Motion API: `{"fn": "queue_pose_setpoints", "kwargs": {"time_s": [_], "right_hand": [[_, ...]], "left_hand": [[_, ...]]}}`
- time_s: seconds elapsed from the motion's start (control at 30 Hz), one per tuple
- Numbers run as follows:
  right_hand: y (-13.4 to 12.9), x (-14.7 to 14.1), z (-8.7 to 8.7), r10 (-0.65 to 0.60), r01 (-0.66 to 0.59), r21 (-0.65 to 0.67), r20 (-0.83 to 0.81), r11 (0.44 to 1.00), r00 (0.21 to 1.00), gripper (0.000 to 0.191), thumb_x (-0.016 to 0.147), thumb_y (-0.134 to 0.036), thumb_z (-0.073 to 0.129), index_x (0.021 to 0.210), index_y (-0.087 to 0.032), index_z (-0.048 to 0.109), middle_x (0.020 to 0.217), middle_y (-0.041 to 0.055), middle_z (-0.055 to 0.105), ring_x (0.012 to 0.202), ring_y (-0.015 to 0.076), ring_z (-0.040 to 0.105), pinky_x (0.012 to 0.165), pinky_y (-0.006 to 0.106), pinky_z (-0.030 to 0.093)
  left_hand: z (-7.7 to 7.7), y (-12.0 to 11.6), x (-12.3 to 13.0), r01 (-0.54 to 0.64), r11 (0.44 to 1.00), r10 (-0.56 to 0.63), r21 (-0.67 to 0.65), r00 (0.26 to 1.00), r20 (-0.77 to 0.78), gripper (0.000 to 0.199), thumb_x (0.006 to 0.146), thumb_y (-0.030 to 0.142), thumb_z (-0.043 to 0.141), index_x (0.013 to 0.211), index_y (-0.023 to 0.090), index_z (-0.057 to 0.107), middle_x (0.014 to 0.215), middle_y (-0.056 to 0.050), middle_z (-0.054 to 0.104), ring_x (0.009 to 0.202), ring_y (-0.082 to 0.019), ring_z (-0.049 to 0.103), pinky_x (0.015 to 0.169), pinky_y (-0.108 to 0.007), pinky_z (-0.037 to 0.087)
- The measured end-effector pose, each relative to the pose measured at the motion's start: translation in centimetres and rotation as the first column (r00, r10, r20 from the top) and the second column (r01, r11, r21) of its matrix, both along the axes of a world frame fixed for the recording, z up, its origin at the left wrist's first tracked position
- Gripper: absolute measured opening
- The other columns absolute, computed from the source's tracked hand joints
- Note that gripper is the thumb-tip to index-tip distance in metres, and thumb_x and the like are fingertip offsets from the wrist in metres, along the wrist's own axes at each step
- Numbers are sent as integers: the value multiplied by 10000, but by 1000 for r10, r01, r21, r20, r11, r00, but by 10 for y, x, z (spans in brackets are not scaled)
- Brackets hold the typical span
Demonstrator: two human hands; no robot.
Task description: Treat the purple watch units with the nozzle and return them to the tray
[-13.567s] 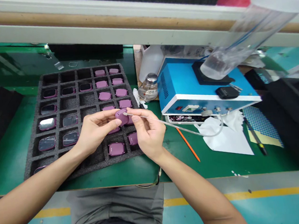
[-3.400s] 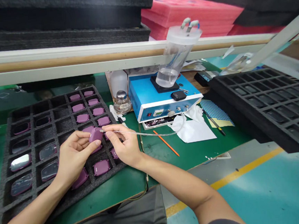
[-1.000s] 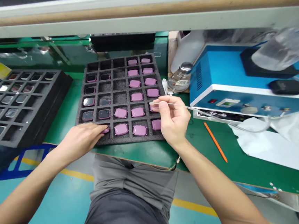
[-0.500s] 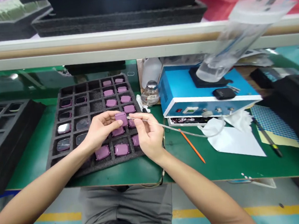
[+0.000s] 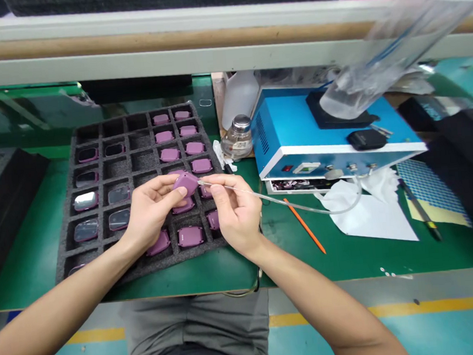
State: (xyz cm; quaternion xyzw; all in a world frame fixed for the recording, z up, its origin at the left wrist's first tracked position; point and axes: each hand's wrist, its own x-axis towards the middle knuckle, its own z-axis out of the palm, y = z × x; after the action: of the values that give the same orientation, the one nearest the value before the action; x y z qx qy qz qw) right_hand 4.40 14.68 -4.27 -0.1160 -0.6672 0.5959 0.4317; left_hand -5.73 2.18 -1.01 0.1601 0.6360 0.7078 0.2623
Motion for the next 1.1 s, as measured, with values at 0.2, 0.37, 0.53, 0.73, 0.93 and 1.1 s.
{"fn": "queue_pose_setpoints", "kwargs": {"time_s": [0.2,0.37,0.53,0.73,0.93,1.1], "right_hand": [[2,-1,-1,-4,4,1,-5,1000,1000,143,964,-309,644,1033,-222,735,1036,64,775,937,197,759,885,377,656],[2,-2,-1,3,-3,-5,-17,1000,1000,133,958,-303,655,1024,-225,739,1033,67,779,946,205,760,872,379,658],[2,-2,0,6,-7,-8,-17,1000,1000,130,959,-301,652,1018,-221,737,1029,67,779,933,199,761,868,375,660],[2,-2,0,7,-8,-17,-14,1000,1000,125,958,-283,654,1025,-223,740,1032,63,780,936,197,761,869,370,661],[2,-1,0,10,-10,-13,-2,1000,1000,135,958,-299,653,1028,-223,741,1039,65,778,931,199,760,870,376,661],[2,-1,0,12,-12,-14,3,1000,1000,142,958,-303,652,1033,-221,740,1038,66,777,910,192,758,865,372,661]], "left_hand": [[1,-1,3,13,1000,-13,20,1000,1,359,646,284,922,939,139,772,897,-64,803,799,-173,747,773,-271,601],[3,0,4,14,1000,-14,21,1000,-7,340,633,268,932,908,143,775,897,-59,808,817,-184,761,826,-289,608],[3,0,5,14,999,-14,30,1000,-9,335,634,249,931,905,138,768,901,-58,810,817,-177,763,812,-269,609],[3,0,5,11,999,-10,44,1000,-7,323,630,233,931,891,140,765,892,-52,811,805,-166,761,799,-248,604],[4,1,6,11,999,-11,43,1000,-8,322,632,231,929,894,141,764,896,-53,811,808,-165,760,801,-251,604],[5,0,5,16,999,-16,38,1000,-14,322,625,230,932,888,144,768,879,-46,809,796,-160,757,794,-248,605]]}}
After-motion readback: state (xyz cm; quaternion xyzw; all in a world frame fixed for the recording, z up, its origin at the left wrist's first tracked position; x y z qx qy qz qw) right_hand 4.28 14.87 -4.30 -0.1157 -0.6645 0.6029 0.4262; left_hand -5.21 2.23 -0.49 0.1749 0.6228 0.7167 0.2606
